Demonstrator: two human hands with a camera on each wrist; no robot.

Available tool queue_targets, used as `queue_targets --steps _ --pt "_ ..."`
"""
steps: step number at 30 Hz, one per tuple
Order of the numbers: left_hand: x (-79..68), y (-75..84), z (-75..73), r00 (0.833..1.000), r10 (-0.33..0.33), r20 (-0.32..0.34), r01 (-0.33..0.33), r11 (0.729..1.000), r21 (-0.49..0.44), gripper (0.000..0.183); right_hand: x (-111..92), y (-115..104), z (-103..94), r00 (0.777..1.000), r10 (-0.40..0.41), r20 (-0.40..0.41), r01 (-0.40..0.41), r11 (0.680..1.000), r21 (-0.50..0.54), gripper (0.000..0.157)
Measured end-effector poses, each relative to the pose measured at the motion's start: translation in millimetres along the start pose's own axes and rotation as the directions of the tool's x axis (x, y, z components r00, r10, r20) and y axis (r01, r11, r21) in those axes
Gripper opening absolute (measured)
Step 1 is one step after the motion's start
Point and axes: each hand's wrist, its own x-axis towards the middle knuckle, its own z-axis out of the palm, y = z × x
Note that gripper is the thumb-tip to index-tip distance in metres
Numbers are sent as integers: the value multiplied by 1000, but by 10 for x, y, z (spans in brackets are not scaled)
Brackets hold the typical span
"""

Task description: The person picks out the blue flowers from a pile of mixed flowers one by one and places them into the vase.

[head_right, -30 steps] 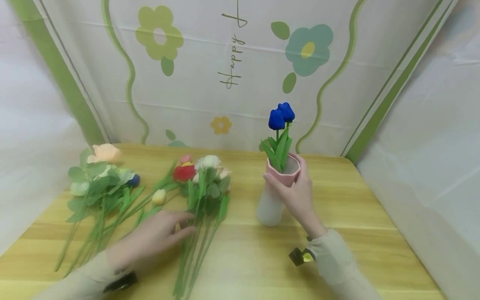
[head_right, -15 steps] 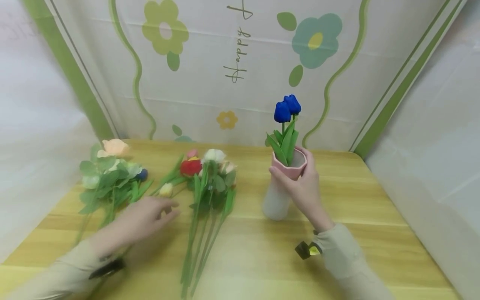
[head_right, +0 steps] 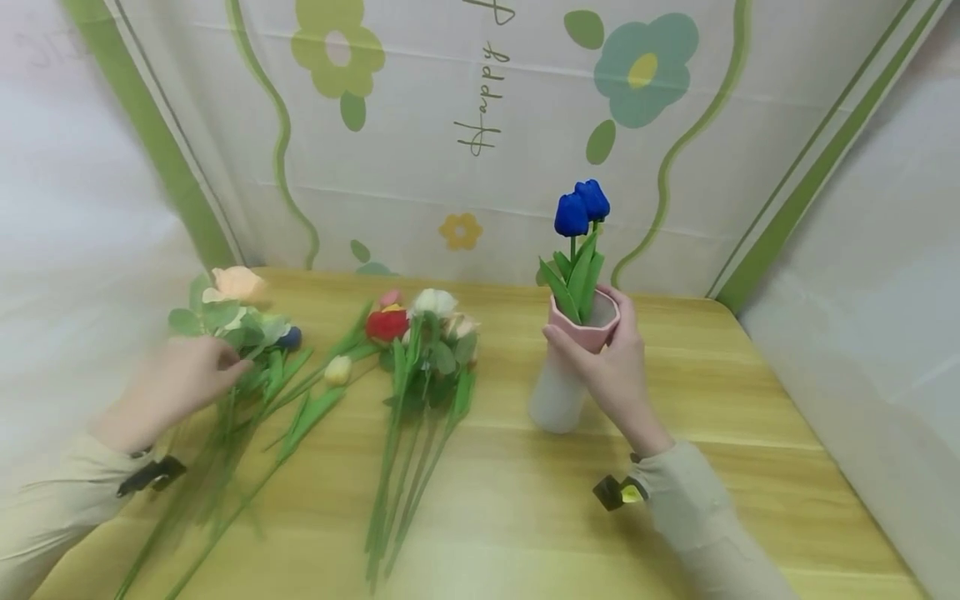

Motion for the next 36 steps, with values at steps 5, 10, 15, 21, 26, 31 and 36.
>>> queue_targets --steps 5,10,15,21,26,31,36 --pt "-41 -164 -54 988 -94 119 91 995 33 51 -5 -5 -3 1000 -2 -1 2 1000 15 81" --pt "-29 -193 49 972 -109 209 106 994 29 50 -7 -4 -14 1000 -7 -19 8 1000 11 80" --pt "-1 -228 152 948 -167 273 164 986 34 43 5 -5 -6 1000 1 -11 -1 1000 5 81" --pt "30 -287 189 934 -196 299 189 981 50 25 4 -13 3 1000 -1 -1 1 1000 2 81" --pt "30 -365 175 932 -199 303 216 976 -23 23 2 -8 11 1000 2 6 -2 1000 5 82" --pt "16 -421 68 964 -139 228 166 981 -103 36 4 -3 13 1000 -4 0 4 1000 9 81" --pt "-22 -407 -88 980 -112 163 131 985 -112 40 6 -4 6 1000 -10 -4 10 1000 13 80"
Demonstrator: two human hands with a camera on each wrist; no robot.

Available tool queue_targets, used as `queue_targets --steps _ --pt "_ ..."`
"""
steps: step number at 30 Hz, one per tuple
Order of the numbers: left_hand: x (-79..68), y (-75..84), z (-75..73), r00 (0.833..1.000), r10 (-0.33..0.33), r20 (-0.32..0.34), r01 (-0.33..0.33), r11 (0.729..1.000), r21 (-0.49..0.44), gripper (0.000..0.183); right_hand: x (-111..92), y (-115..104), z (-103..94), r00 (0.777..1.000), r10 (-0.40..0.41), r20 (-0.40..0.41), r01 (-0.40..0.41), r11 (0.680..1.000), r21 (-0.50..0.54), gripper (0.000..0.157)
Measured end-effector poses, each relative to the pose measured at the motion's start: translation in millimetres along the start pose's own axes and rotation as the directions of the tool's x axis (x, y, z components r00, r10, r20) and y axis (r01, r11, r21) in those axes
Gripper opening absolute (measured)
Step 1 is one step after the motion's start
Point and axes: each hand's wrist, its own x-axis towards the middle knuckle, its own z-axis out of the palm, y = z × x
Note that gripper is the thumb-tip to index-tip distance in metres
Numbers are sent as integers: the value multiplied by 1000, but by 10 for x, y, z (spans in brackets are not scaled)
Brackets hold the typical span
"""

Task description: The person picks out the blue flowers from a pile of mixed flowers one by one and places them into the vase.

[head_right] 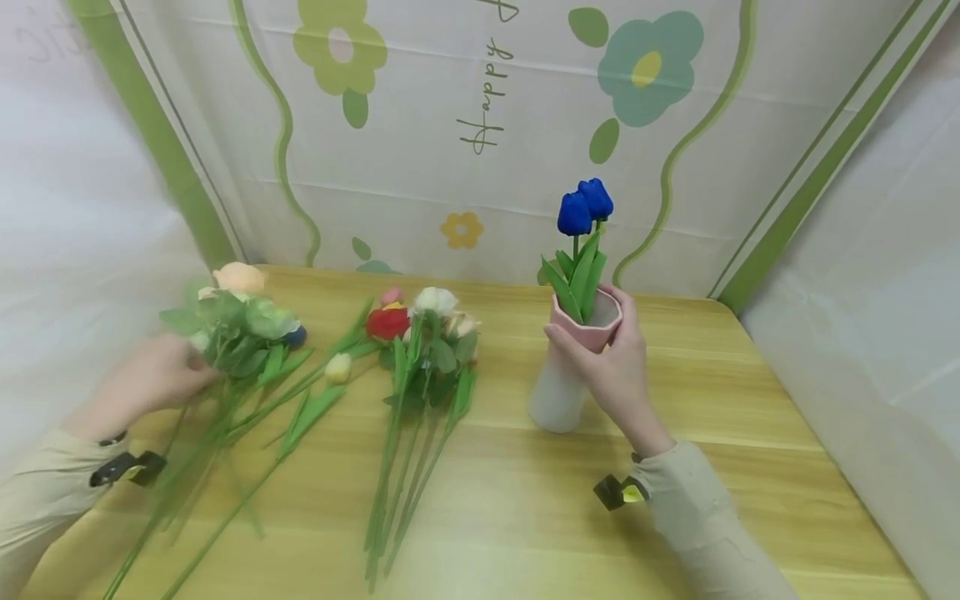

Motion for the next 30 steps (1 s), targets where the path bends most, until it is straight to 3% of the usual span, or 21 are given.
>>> queue_targets --steps 6,13,16,22,26,30 --pt "-73 47 -106 997 40 -67 -38 999 27 44 3 11 -1 1000 -6 -4 6 1000 -4 80" --pt "-144 72 -179 987 46 -153 -49 999 -17 43 5 22 2 1000 -5 -8 4 1000 -8 81" --pt "-168 78 -205 975 53 -217 -61 998 -31 43 6 23 2 1000 -8 -12 8 1000 -9 81" --pt "-193 50 -262 935 66 -349 -72 997 -5 42 6 17 -6 1000 -13 -12 12 1000 -13 81" --pt "-201 -28 -282 926 74 -371 -76 997 10 42 5 13 -10 1000 -12 -11 11 1000 -14 81" --pt "-200 -153 -243 932 69 -357 -69 998 13 42 6 12 -6 1000 -8 -2 8 1000 -13 81"
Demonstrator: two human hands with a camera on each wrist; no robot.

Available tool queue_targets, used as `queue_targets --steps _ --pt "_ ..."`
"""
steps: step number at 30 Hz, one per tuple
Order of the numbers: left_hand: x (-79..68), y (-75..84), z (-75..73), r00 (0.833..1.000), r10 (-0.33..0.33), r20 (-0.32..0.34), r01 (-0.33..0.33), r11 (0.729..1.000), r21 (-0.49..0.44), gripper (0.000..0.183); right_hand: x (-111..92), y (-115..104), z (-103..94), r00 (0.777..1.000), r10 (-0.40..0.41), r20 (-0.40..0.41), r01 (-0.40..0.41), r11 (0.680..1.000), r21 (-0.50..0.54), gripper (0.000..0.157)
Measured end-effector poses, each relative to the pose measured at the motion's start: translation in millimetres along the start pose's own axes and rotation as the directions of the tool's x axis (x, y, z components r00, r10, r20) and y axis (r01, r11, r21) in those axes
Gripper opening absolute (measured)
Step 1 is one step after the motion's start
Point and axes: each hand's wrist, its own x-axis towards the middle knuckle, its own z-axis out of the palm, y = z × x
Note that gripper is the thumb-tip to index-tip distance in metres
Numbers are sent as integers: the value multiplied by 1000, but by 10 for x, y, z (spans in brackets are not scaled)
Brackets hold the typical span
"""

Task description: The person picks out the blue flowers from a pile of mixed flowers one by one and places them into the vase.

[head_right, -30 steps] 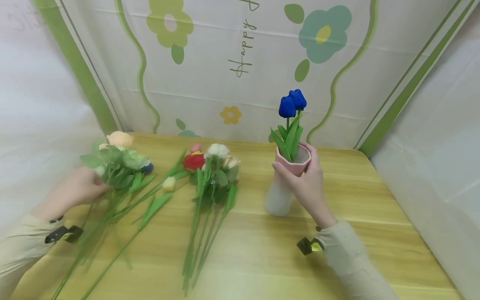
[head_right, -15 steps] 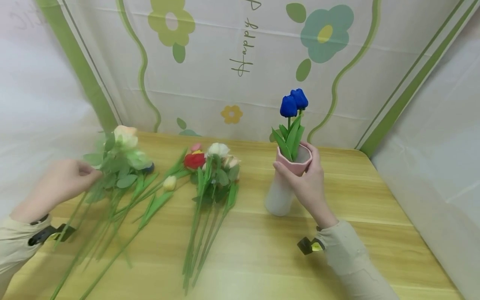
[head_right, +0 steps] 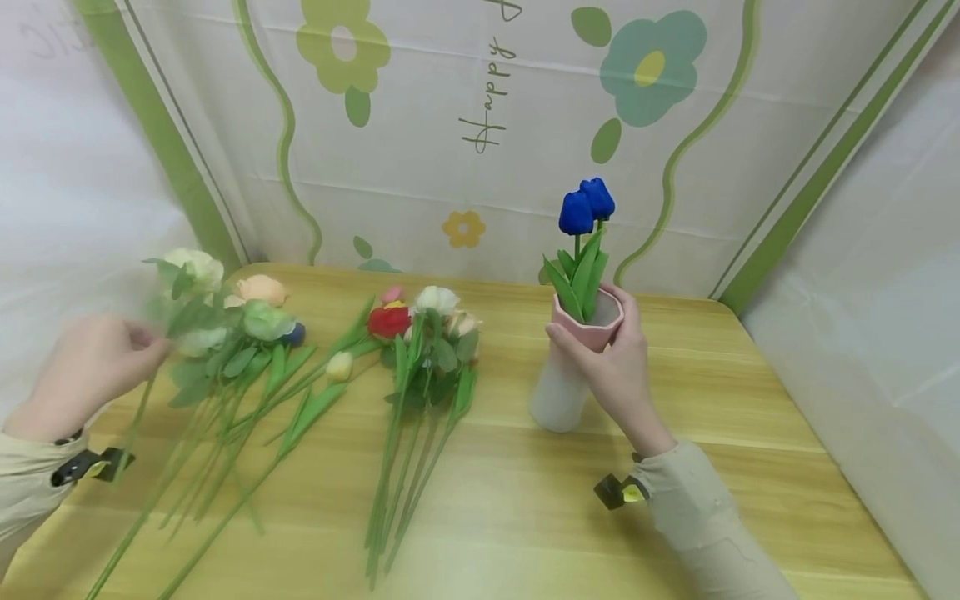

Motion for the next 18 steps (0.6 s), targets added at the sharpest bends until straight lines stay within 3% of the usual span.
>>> queue_targets --steps 9,18 --pt "36 -314 241 984 -12 177 11 1000 8 45 -1 -3 -9 1000 10 7 -10 1000 1 81" --pt "60 -390 339 960 -54 276 50 999 21 44 2 7 -4 1000 2 13 -2 1000 11 81"
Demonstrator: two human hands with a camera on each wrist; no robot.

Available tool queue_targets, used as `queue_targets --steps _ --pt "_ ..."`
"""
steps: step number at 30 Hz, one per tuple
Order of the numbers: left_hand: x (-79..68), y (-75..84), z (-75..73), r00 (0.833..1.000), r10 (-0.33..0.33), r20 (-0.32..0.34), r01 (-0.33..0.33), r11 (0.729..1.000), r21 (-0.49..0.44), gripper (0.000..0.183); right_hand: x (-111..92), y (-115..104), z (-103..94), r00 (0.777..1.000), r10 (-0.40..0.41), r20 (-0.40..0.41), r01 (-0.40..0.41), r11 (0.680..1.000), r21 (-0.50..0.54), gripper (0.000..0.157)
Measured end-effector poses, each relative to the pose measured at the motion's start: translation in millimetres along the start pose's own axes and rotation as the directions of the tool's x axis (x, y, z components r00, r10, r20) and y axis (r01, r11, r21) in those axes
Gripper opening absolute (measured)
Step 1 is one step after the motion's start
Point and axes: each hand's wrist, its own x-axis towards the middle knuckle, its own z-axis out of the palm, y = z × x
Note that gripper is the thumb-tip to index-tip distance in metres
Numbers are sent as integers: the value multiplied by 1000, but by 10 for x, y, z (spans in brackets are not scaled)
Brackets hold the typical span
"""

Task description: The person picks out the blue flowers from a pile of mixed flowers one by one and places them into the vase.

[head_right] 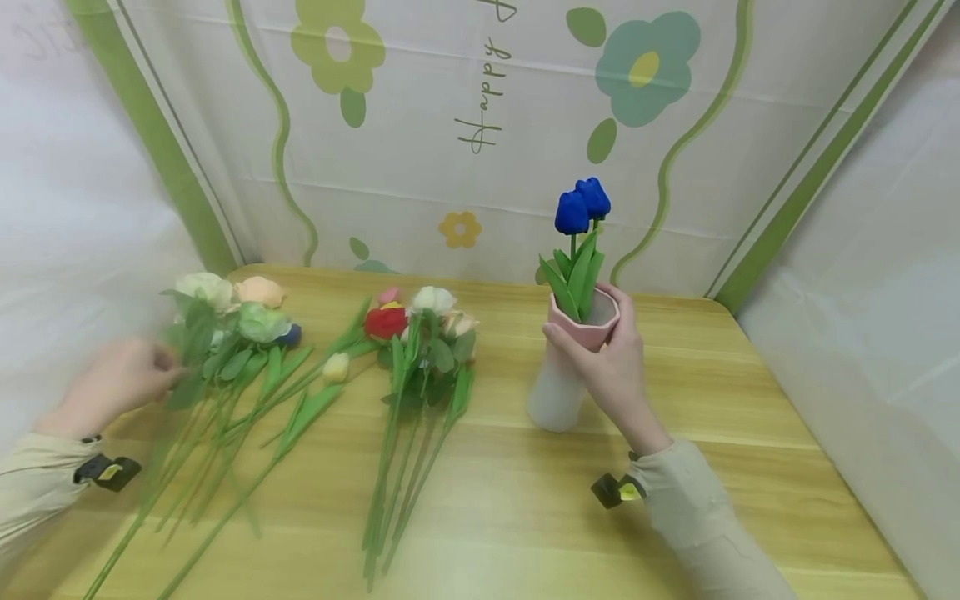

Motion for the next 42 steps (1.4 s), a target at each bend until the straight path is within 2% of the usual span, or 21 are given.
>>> queue_targets --steps 7,13,20,25,31,35,38,42 --pt "-14 9 2 999 -29 22 29 1000 4 46 -9 -7 4 1000 1 -2 -1 1000 10 80" --pt "-54 58 12 999 -40 -8 40 999 -5 43 -11 -27 18 1000 2 3 -2 1000 8 80" --pt "-67 224 30 994 24 -104 -21 999 33 33 -5 -27 28 1000 2 8 -2 1000 10 80" --pt "-83 310 60 989 68 -133 -62 997 52 27 -12 -12 39 1000 0 14 -1 1000 18 80" --pt "-127 415 77 996 46 -79 -43 998 34 36 -14 -21 42 1000 -12 4 12 1000 20 80" --pt "-151 487 86 999 27 -19 -26 999 21 30 -16 -35 25 1000 -16 -5 16 1000 17 79" --pt "-157 501 96 1000 23 13 -24 999 24 27 -18 -40 11 1000 -12 -4 12 1000 15 79" --pt "-157 484 127 998 41 38 -43 998 47 31 -20 -34 3 1000 -3 0 3 1000 13 79"
